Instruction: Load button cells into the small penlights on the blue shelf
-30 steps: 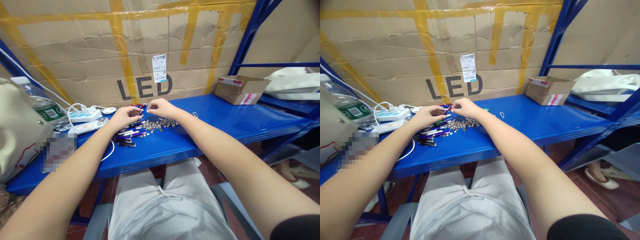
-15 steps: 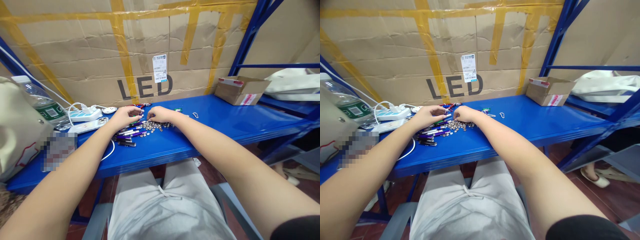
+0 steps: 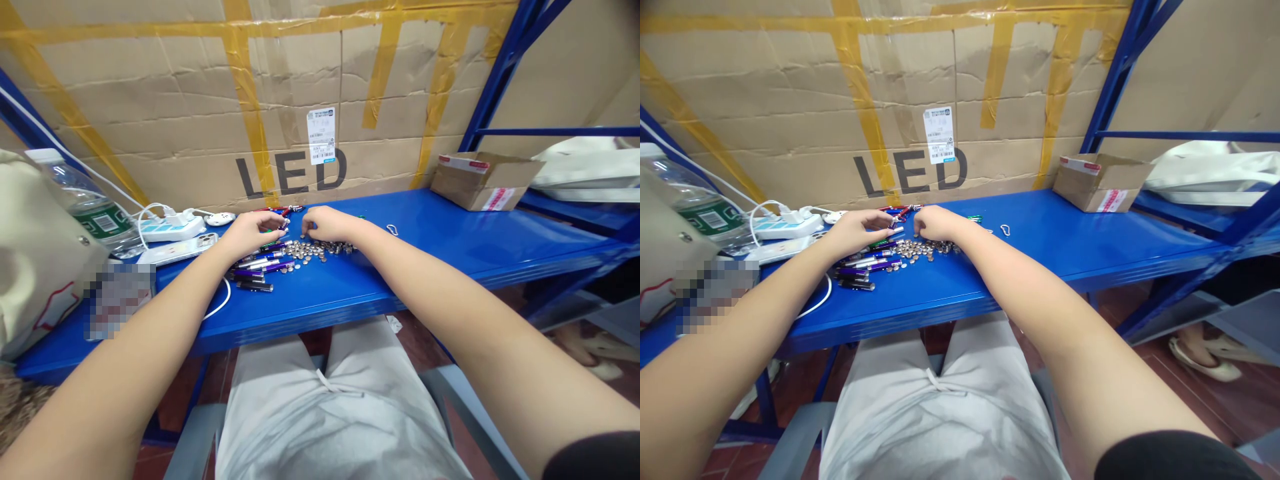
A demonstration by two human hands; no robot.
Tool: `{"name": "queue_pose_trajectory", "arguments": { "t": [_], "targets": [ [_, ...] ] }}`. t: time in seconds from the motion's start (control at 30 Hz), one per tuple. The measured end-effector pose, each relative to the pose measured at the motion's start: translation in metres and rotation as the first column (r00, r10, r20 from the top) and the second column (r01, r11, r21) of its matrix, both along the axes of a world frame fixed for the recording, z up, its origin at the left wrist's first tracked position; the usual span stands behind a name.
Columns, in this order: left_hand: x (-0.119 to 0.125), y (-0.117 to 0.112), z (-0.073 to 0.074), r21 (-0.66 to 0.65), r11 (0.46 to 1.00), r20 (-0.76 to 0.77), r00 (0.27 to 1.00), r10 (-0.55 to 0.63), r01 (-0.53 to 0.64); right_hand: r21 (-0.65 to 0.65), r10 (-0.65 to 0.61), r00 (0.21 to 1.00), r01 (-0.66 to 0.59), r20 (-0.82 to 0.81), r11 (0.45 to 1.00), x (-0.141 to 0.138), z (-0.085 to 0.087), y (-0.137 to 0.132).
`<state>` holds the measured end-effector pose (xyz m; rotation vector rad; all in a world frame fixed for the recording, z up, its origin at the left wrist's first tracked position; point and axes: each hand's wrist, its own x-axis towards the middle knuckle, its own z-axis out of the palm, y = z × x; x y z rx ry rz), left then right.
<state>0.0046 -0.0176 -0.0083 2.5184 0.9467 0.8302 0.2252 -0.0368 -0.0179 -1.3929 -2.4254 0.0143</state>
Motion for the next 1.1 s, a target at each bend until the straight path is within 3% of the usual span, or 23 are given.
{"name": "queue_pose_trajectory", "arguments": {
  "t": [0.33,0.43,0.57,0.8,1.0,1.1],
  "targets": [
    [-0.001,0.002,-0.001,-0.001,1.000,-0.019,1.000,-0.012,0.012,-0.083,-0.033,0.999,0.031,-0.028,0.996,-0.005,-0.004,0.005],
    [-0.001,0.003,-0.002,0.011,1.000,-0.024,1.000,-0.018,0.019,-0.009,-0.021,0.981,0.020,-0.194,1.000,-0.005,0.000,0.002],
    [-0.002,0.006,-0.004,0.016,0.999,-0.020,0.999,-0.047,0.047,0.085,0.092,0.887,-0.060,-0.453,0.995,-0.007,0.005,-0.003],
    [-0.001,0.006,-0.004,-0.006,0.998,0.013,0.998,-0.059,0.060,0.084,0.196,0.834,-0.179,-0.516,0.980,-0.014,0.004,-0.006],
    [-0.001,0.005,-0.003,-0.021,0.998,0.016,0.999,-0.052,0.052,0.101,0.149,0.848,-0.114,-0.509,0.988,-0.010,0.008,-0.006],
    [-0.001,0.003,-0.002,-0.024,0.999,0.018,0.999,-0.038,0.039,0.133,0.056,0.877,0.009,-0.478,0.991,0.002,0.015,-0.006]
  ]
}}
